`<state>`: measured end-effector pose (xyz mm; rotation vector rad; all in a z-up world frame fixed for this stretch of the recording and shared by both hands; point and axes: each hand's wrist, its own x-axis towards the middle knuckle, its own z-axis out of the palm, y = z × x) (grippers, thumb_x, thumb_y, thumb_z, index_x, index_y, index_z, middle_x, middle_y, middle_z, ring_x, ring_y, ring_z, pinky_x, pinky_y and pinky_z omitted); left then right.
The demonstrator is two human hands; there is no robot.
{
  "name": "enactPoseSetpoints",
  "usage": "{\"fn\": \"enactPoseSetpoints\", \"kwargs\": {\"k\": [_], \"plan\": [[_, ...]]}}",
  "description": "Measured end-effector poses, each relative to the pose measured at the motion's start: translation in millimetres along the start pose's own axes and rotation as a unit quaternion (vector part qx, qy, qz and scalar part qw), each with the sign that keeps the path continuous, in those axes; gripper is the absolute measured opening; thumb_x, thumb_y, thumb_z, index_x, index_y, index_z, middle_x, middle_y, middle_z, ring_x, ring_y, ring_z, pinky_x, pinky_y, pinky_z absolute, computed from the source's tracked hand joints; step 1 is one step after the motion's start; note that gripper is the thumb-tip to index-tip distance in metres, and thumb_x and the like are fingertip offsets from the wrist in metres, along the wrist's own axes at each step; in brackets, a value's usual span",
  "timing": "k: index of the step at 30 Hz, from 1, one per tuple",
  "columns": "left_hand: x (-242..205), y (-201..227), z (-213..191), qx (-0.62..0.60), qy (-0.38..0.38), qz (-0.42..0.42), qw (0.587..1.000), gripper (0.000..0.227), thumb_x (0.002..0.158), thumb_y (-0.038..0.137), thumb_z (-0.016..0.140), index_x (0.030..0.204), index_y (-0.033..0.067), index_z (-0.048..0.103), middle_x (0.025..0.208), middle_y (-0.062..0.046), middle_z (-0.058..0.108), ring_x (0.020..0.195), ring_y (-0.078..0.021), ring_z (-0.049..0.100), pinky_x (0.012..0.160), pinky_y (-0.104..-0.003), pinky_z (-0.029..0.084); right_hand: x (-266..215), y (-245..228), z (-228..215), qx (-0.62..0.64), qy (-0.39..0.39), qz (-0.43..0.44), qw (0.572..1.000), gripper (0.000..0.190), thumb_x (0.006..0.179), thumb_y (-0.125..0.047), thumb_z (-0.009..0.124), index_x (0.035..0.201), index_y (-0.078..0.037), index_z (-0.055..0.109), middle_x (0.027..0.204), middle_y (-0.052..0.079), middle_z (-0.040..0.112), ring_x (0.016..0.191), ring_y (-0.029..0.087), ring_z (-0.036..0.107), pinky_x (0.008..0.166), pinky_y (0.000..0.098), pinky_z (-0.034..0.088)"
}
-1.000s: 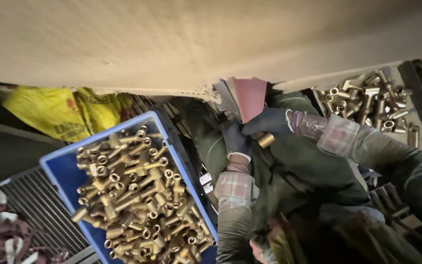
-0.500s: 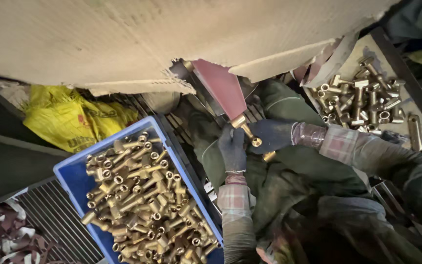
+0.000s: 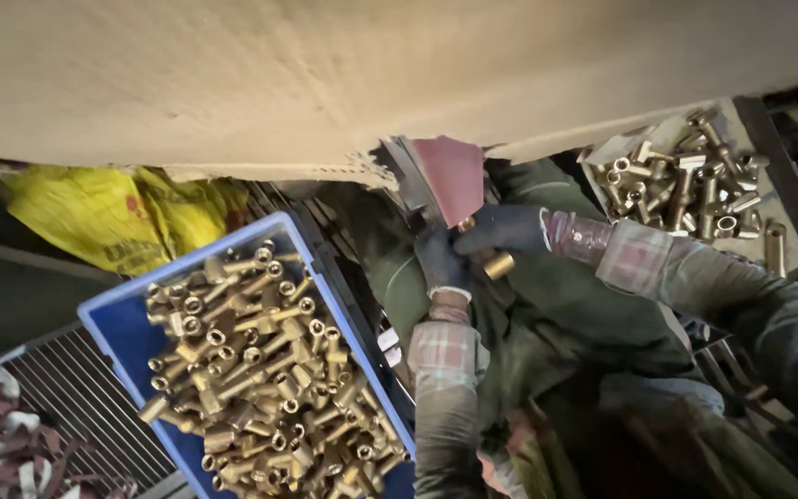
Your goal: The person repeatedly picks up brass-colored metal fittings from a blue bin and presses them against a rotating grinding wheel to smooth or deburr the surfaces. After each grind, the person places the part into a separate container to the right. The process is continuous and repetitive throughout the clip.
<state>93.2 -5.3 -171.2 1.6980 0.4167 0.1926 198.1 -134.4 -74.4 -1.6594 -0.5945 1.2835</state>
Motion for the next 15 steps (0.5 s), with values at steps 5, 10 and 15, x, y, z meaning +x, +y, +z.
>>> {"fn": "enactPoseSetpoints", "kwargs": {"k": [5, 10, 15], "plan": [[-18, 38, -7, -0.277, 0.049, -0.194, 0.940, 0.019, 0.095, 0.011, 0.068, 0.099, -0.0072, 0.069, 0.085, -0.004, 0.066, 0.078, -0.0138, 0.057, 0.072, -0.033, 0.048, -28, 3, 21, -0.088, 0.007, -0.073, 0.993, 0.035, 0.092, -0.038, 0.067, 0.101, -0.005, 0.067, 0.087, 0.012, 0.070, 0.078, 0.021, 0.066, 0.073, 0.0385, 0.054], [-22, 76, -22, -0.045, 0.001, -0.073, 0.996, 0.026, 0.092, 0.017, 0.065, 0.108, -0.0029, 0.067, 0.081, -0.003, 0.067, 0.073, -0.0127, 0.060, 0.069, -0.031, 0.051, -38, 4, 28, -0.176, 0.051, -0.044, 0.982, 0.038, 0.082, -0.040, 0.074, 0.097, -0.006, 0.065, 0.078, 0.012, 0.071, 0.071, 0.029, 0.070, 0.064, 0.0417, 0.055], [-21, 81, -25, -0.101, -0.002, -0.035, 0.994, 0.024, 0.092, 0.017, 0.067, 0.105, -0.0026, 0.068, 0.087, -0.003, 0.064, 0.079, -0.0120, 0.058, 0.072, -0.032, 0.051, -36, 1, 28, -0.169, 0.069, -0.103, 0.978, 0.037, 0.084, -0.040, 0.073, 0.097, -0.007, 0.065, 0.081, 0.013, 0.071, 0.072, 0.030, 0.069, 0.065, 0.0415, 0.055]]}}
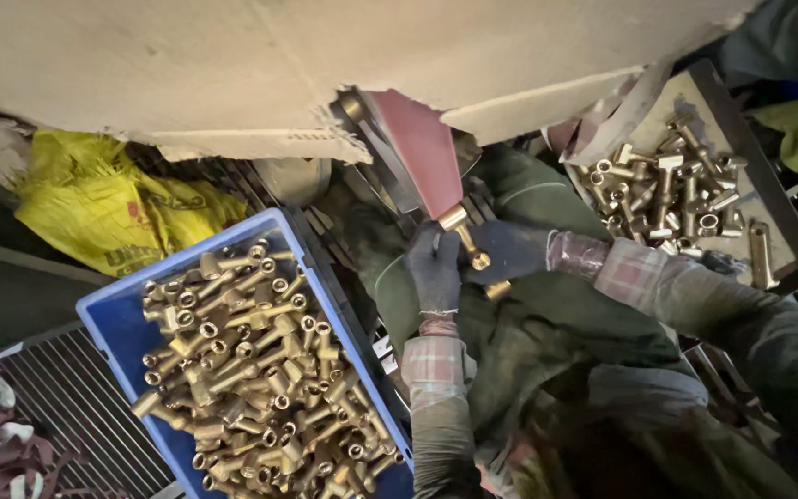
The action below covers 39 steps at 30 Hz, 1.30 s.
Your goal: The person repeatedly picks up brass-colored metal fittings from a blue bin and presses them against a rotating grinding wheel to smooth or deburr the surfaces. After each grind, the person places the part into a separate container to the right. The process is continuous and repetitive throughout the clip.
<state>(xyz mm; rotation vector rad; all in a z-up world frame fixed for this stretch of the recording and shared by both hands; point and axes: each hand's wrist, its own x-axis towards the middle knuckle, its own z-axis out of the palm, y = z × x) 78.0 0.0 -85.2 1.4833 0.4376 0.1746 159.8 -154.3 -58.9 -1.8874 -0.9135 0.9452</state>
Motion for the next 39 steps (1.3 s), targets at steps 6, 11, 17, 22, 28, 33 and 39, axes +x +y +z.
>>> {"fn": "enactPoseSetpoints", "kwargs": {"k": [6, 11, 17, 22, 28, 33, 39], "plan": [[10, -40, 3, -0.099, 0.008, -0.129, 0.987, 0.017, 0.093, 0.014, 0.069, 0.092, -0.0035, 0.068, 0.080, -0.001, 0.063, 0.076, -0.0094, 0.053, 0.067, -0.031, 0.046, 7, -7, -10, 0.076, -0.078, 0.069, 0.992, 0.036, 0.091, -0.041, 0.067, 0.095, -0.005, 0.066, 0.083, 0.011, 0.071, 0.075, 0.022, 0.069, 0.070, 0.0367, 0.055], [31, -78, 14, -0.268, 0.032, -0.198, 0.942, 0.014, 0.091, 0.010, 0.065, 0.092, -0.0036, 0.071, 0.085, -0.001, 0.067, 0.075, -0.0097, 0.057, 0.066, -0.029, 0.048, 32, 1, -17, 0.250, -0.035, 0.135, 0.958, 0.031, 0.091, -0.031, 0.069, 0.099, -0.001, 0.070, 0.088, 0.005, 0.071, 0.082, 0.011, 0.063, 0.075, 0.0323, 0.054], [32, -55, 17, -0.381, 0.057, -0.248, 0.889, 0.012, 0.094, 0.008, 0.061, 0.092, -0.0015, 0.067, 0.085, -0.005, 0.069, 0.073, -0.0149, 0.064, 0.064, -0.031, 0.052, 32, 0, -15, 0.348, -0.028, 0.141, 0.926, 0.029, 0.092, -0.025, 0.069, 0.108, -0.001, 0.068, 0.094, 0.001, 0.070, 0.087, 0.008, 0.061, 0.080, 0.0303, 0.053], [-7, 14, -9, -0.137, -0.081, -0.131, 0.978, 0.020, 0.101, 0.012, 0.061, 0.113, -0.0035, 0.068, 0.083, -0.001, 0.059, 0.070, -0.0086, 0.049, 0.058, -0.025, 0.038, -16, -24, -8, 0.143, -0.053, 0.070, 0.986, 0.033, 0.087, -0.031, 0.077, 0.099, -0.004, 0.062, 0.082, 0.003, 0.066, 0.075, 0.011, 0.062, 0.068, 0.0341, 0.054], [-75, 91, -37, -0.174, -0.127, -0.092, 0.972, 0.053, 0.095, 0.020, 0.056, 0.146, 0.0057, 0.057, 0.100, 0.000, 0.063, 0.075, -0.0057, 0.050, 0.066, -0.020, 0.040, -70, -45, 10, 0.153, -0.136, 0.004, 0.979, 0.036, 0.083, -0.031, 0.081, 0.103, -0.007, 0.064, 0.083, 0.001, 0.066, 0.075, 0.011, 0.061, 0.066, 0.0319, 0.054], [-112, 125, -46, -0.105, -0.222, 0.003, 0.969, 0.051, 0.091, 0.011, 0.067, 0.140, 0.0021, 0.057, 0.128, -0.006, 0.064, 0.111, -0.0159, 0.059, 0.096, -0.031, 0.048, -89, -43, 23, 0.335, -0.358, -0.043, 0.871, 0.036, 0.088, -0.022, 0.085, 0.105, 0.000, 0.063, 0.094, 0.006, 0.066, 0.083, 0.014, 0.060, 0.072, 0.0343, 0.054], [-113, 154, -38, 0.027, -0.164, 0.167, 0.972, 0.056, 0.078, -0.003, 0.078, 0.130, 0.0065, 0.058, 0.126, -0.008, 0.061, 0.117, -0.0204, 0.062, 0.101, -0.033, 0.053, -88, -45, 50, 0.208, 0.109, 0.058, 0.970, 0.065, 0.076, -0.025, 0.085, 0.130, -0.002, 0.056, 0.116, 0.007, 0.069, 0.105, 0.012, 0.065, 0.092, 0.0318, 0.054]]}}
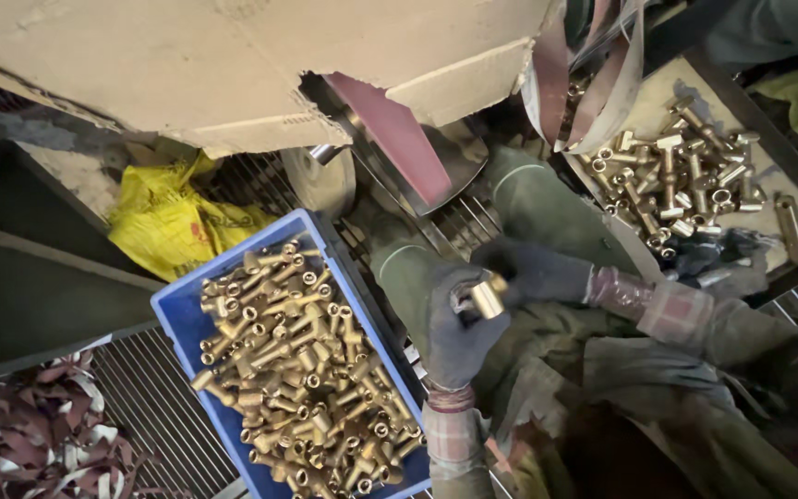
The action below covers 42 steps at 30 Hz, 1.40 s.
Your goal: The person repeatedly picks up brass-colored metal fittings from a blue bin and presses them against a rotating grinding wheel to smooth or deburr the surfaces. After each grind, the person places the part into a separate container to the right. The process is continuous and repetitive throughout the clip.
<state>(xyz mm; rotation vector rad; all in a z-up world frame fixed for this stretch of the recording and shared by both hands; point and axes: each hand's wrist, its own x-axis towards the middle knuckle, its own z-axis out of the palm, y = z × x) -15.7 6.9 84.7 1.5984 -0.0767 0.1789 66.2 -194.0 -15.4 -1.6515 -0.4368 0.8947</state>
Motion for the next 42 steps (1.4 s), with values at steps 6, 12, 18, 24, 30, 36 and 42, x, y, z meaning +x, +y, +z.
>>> {"fn": "enactPoseSetpoints", "kwargs": {"k": [6, 12, 18, 24, 30, 36, 42], "plan": [[11, 3, 20, -0.027, 0.086, -0.029, 0.995, 0.056, 0.077, -0.003, 0.077, 0.129, 0.0035, 0.056, 0.125, -0.009, 0.057, 0.116, -0.0207, 0.060, 0.101, -0.034, 0.051, -19, 11, 27, 0.003, -0.060, 0.003, 0.998, 0.032, 0.108, -0.020, 0.055, 0.132, -0.002, 0.066, 0.117, 0.010, 0.074, 0.107, 0.017, 0.068, 0.095, 0.0313, 0.053], [11, -18, 33, -0.183, 0.135, -0.234, 0.945, 0.041, 0.088, 0.009, 0.068, 0.128, 0.0005, 0.061, 0.102, -0.003, 0.060, 0.088, -0.0123, 0.057, 0.075, -0.027, 0.048, -9, -29, 39, 0.117, 0.166, -0.204, 0.958, 0.048, 0.094, -0.019, 0.066, 0.135, -0.003, 0.047, 0.122, 0.006, 0.061, 0.109, 0.015, 0.063, 0.090, 0.0318, 0.055], [41, -73, 8, -0.103, 0.046, -0.265, 0.958, 0.031, 0.097, 0.018, 0.063, 0.123, 0.0018, 0.064, 0.091, 0.003, 0.065, 0.077, -0.0069, 0.057, 0.066, -0.024, 0.047, 39, -22, -32, 0.011, 0.196, -0.013, 0.980, 0.023, 0.093, -0.021, 0.069, 0.107, -0.002, 0.071, 0.093, 0.004, 0.070, 0.087, 0.013, 0.065, 0.076, 0.0319, 0.055], [86, -150, 16, -0.179, 0.087, -0.330, 0.923, 0.024, 0.097, 0.025, 0.066, 0.108, 0.0031, 0.069, 0.083, 0.003, 0.061, 0.069, -0.0072, 0.050, 0.061, -0.025, 0.039, 112, 12, -65, 0.092, 0.152, 0.037, 0.983, 0.035, 0.097, -0.031, 0.066, 0.114, 0.000, 0.068, 0.096, 0.004, 0.074, 0.085, 0.014, 0.070, 0.075, 0.0326, 0.059], [85, -211, 40, -0.199, 0.178, -0.318, 0.910, 0.026, 0.096, 0.027, 0.069, 0.096, 0.0008, 0.068, 0.078, 0.005, 0.055, 0.068, -0.0059, 0.043, 0.057, -0.028, 0.035, 144, 11, -73, -0.037, 0.183, -0.008, 0.982, 0.044, 0.099, -0.029, 0.062, 0.133, -0.001, 0.058, 0.120, 0.009, 0.070, 0.110, 0.017, 0.063, 0.094, 0.0366, 0.052], [86, -214, 39, -0.192, 0.189, -0.303, 0.914, 0.022, 0.095, 0.023, 0.071, 0.097, 0.0011, 0.068, 0.083, 0.005, 0.060, 0.073, -0.0049, 0.048, 0.062, -0.027, 0.040, 151, 4, -67, -0.033, 0.191, -0.063, 0.979, 0.043, 0.104, -0.030, 0.061, 0.134, 0.000, 0.060, 0.133, 0.011, 0.066, 0.123, 0.016, 0.060, 0.104, 0.0362, 0.048], [79, -193, 37, -0.207, 0.179, -0.303, 0.913, 0.019, 0.092, 0.019, 0.067, 0.101, 0.0025, 0.064, 0.078, 0.001, 0.060, 0.066, -0.0074, 0.053, 0.059, -0.027, 0.044, 113, 9, -46, 0.124, 0.233, 0.117, 0.957, 0.041, 0.099, -0.031, 0.062, 0.124, 0.001, 0.064, 0.107, 0.010, 0.071, 0.097, 0.015, 0.066, 0.084, 0.0357, 0.056]]}}
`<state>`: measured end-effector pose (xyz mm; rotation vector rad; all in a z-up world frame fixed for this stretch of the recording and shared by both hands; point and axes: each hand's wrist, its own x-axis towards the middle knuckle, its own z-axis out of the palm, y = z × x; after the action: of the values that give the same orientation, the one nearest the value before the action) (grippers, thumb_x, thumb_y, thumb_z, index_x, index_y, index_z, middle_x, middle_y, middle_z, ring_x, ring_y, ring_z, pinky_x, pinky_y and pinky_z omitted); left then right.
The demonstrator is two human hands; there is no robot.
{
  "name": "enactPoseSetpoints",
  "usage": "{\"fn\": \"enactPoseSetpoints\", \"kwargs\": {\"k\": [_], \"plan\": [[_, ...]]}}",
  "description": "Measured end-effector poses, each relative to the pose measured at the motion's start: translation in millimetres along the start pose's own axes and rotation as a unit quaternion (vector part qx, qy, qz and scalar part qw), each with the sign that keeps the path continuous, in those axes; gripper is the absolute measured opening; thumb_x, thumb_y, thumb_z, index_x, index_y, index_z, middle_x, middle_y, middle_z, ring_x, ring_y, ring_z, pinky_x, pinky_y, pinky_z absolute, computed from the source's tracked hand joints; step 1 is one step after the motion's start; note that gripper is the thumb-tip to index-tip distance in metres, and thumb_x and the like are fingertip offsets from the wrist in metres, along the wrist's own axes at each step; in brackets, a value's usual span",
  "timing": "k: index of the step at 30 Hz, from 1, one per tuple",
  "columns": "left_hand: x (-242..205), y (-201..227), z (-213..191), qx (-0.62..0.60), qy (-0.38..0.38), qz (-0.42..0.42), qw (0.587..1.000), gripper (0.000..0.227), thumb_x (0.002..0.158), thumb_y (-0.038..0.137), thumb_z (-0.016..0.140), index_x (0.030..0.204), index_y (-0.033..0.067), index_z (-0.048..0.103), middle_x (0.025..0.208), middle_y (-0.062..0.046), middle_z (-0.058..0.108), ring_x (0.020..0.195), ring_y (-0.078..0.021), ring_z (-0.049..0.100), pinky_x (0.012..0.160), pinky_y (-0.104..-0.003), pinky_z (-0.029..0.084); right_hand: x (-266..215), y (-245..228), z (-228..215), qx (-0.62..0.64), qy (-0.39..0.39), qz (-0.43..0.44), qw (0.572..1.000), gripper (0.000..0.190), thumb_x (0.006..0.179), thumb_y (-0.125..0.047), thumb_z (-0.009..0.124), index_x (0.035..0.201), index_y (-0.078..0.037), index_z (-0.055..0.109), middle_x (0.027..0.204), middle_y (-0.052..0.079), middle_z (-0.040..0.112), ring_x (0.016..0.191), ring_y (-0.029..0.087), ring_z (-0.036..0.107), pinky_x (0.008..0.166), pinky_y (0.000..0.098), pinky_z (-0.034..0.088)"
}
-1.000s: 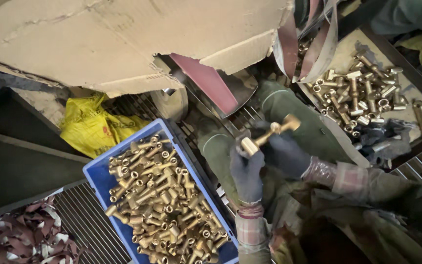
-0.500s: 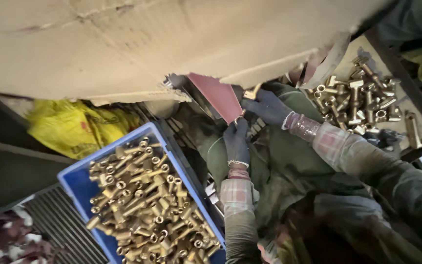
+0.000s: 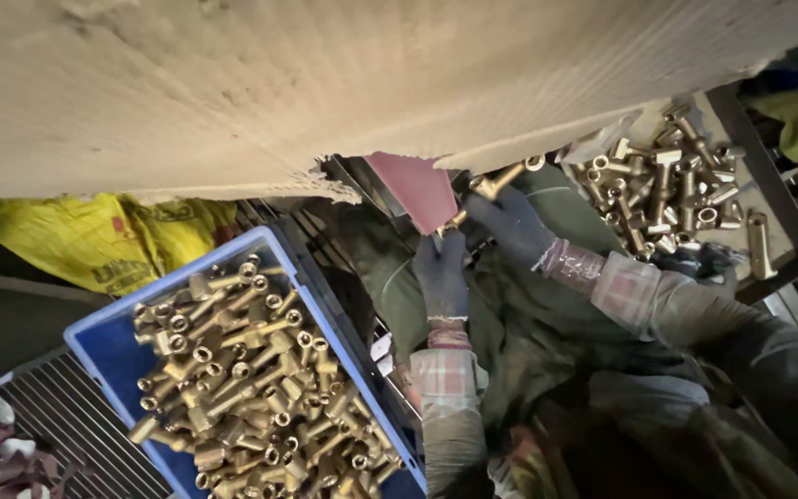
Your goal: The person repeatedly picks up brass-colored metal fittings from a blue bin and presses them against a rotating grinding wheel to smooth or deburr the surfaces. After each grind, the person places the part into a separate container to the right. The process is continuous and repetitive throughout the clip.
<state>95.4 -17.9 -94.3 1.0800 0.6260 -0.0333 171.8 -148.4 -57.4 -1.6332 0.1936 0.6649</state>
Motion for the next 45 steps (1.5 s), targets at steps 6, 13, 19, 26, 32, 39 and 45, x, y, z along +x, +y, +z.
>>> {"fn": "enactPoseSetpoints", "kwargs": {"k": [6, 13, 19, 26, 32, 39, 45], "plan": [[11, -1, -1, 0.023, 0.010, 0.001, 1.000, 0.018, 0.094, 0.022, 0.067, 0.104, 0.0069, 0.070, 0.078, 0.006, 0.055, 0.066, -0.0048, 0.045, 0.057, -0.025, 0.036, 18, 8, 3, -0.022, -0.007, -0.067, 0.997, 0.037, 0.101, -0.028, 0.059, 0.127, -0.001, 0.063, 0.112, 0.005, 0.071, 0.100, 0.010, 0.065, 0.086, 0.0287, 0.054], [-9, 32, -8, 0.018, -0.059, -0.084, 0.995, 0.035, 0.107, 0.025, 0.072, 0.111, -0.0085, 0.066, 0.080, 0.000, 0.050, 0.065, -0.0104, 0.039, 0.055, -0.029, 0.029, 4, -4, 1, 0.122, -0.020, 0.042, 0.991, 0.035, 0.102, -0.027, 0.060, 0.123, -0.001, 0.063, 0.111, 0.009, 0.070, 0.094, 0.016, 0.066, 0.081, 0.0347, 0.055], [-89, 63, -13, 0.291, -0.070, 0.162, 0.940, 0.048, 0.088, 0.012, 0.073, 0.133, 0.0031, 0.060, 0.114, -0.007, 0.073, 0.101, -0.0180, 0.071, 0.089, -0.033, 0.056, -92, -14, -12, 0.317, -0.113, 0.094, 0.937, 0.045, 0.098, -0.038, 0.053, 0.123, -0.001, 0.062, 0.104, 0.013, 0.071, 0.086, 0.021, 0.068, 0.077, 0.0382, 0.054], [-137, 78, -30, 0.184, -0.132, -0.056, 0.972, 0.018, 0.097, 0.019, 0.069, 0.102, 0.0017, 0.068, 0.083, 0.000, 0.064, 0.075, -0.0109, 0.055, 0.068, -0.031, 0.047, -138, -30, -13, 0.288, -0.199, -0.039, 0.936, 0.043, 0.104, -0.028, 0.062, 0.128, 0.007, 0.061, 0.113, 0.017, 0.069, 0.099, 0.021, 0.064, 0.093, 0.0392, 0.052], [-148, 99, -21, 0.156, -0.082, -0.072, 0.982, 0.019, 0.096, 0.024, 0.067, 0.102, 0.0051, 0.068, 0.077, 0.002, 0.059, 0.069, -0.0086, 0.053, 0.063, -0.026, 0.043, -138, -28, -17, 0.263, -0.194, -0.035, 0.945, 0.049, 0.087, -0.021, 0.069, 0.131, -0.006, 0.058, 0.117, 0.011, 0.070, 0.102, 0.021, 0.068, 0.089, 0.0378, 0.054], [-93, 88, -4, 0.130, -0.089, -0.001, 0.988, 0.023, 0.093, 0.018, 0.066, 0.112, 0.0047, 0.066, 0.084, 0.003, 0.063, 0.072, -0.0066, 0.057, 0.064, -0.025, 0.047, -62, 18, -25, -0.104, -0.024, -0.139, 0.985, 0.034, 0.098, -0.029, 0.068, 0.112, 0.002, 0.067, 0.105, 0.017, 0.069, 0.094, 0.018, 0.066, 0.079, 0.0337, 0.056], [-12, 39, -7, 0.106, -0.043, -0.022, 0.993, 0.027, 0.097, 0.026, 0.065, 0.099, -0.0007, 0.065, 0.075, 0.003, 0.058, 0.064, -0.0068, 0.047, 0.055, -0.028, 0.038, 16, 17, -12, -0.011, -0.046, -0.016, 0.999, 0.042, 0.101, -0.034, 0.066, 0.109, 0.006, 0.072, 0.094, 0.012, 0.076, 0.082, 0.016, 0.071, 0.073, 0.0323, 0.058]]}}
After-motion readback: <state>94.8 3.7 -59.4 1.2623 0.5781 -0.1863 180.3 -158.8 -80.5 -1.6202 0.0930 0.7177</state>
